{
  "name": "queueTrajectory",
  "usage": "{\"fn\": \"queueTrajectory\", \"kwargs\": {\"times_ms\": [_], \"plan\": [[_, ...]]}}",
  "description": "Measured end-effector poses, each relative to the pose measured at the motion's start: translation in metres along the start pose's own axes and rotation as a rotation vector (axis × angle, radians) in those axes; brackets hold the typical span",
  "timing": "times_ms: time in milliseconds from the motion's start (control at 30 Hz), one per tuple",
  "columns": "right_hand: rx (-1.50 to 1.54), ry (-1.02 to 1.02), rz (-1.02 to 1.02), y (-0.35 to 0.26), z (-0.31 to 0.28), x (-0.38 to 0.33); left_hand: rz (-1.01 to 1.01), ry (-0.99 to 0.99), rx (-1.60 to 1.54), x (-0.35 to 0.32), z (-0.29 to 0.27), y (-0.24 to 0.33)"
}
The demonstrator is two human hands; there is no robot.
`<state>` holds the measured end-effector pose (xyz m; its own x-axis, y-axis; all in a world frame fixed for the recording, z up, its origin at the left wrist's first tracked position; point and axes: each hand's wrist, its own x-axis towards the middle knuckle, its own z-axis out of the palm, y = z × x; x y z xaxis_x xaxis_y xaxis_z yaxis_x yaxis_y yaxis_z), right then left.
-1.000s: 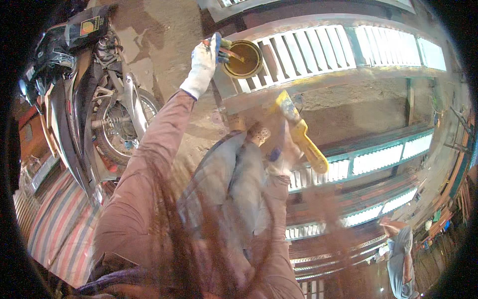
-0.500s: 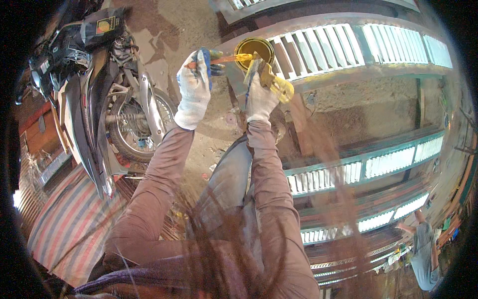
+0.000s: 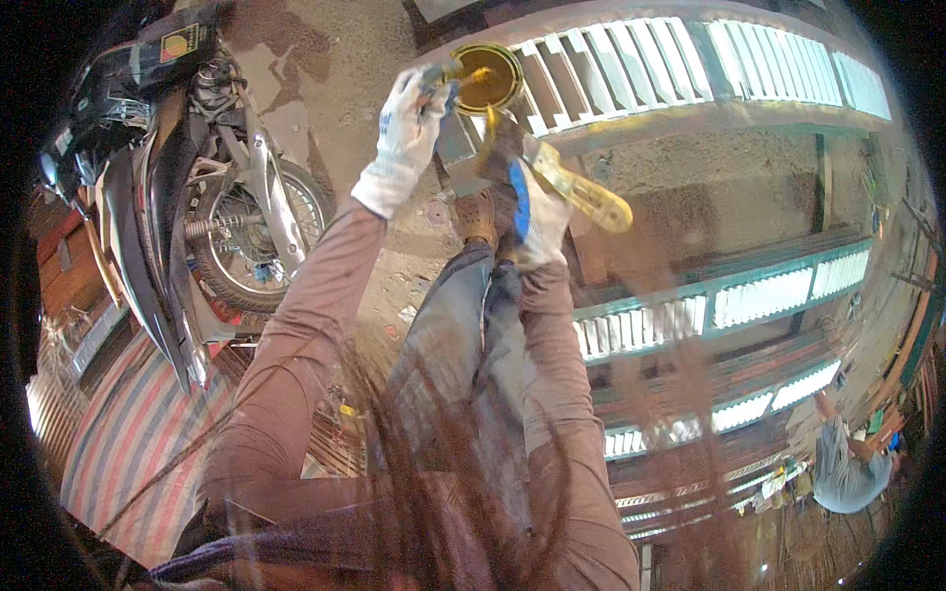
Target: The person paints a metal railing with yellow paint using a brush. They repeatedly dip the brush into a paint can and apply paint to the horizontal and vertical bars of the railing.
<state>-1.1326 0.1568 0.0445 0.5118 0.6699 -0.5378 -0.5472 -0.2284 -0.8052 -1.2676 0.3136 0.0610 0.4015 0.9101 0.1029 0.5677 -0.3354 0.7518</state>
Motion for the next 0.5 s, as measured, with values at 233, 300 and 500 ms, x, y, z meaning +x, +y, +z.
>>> {"fn": "queueTrajectory", "kwargs": {"times_ms": [233,300,500], "plan": [[-0.980,0.193,-0.634,-0.001,-0.127,0.040,-0.303,0.111,0.193,-0.021,0.013,-0.035],[-1.251,0.221,-0.698,-0.005,-0.137,0.063,-0.510,0.124,0.193,-0.044,0.012,-0.044],[-1.772,0.103,-0.695,0.042,-0.113,0.082,-0.998,0.018,0.052,-0.081,0.025,-0.071]]}}
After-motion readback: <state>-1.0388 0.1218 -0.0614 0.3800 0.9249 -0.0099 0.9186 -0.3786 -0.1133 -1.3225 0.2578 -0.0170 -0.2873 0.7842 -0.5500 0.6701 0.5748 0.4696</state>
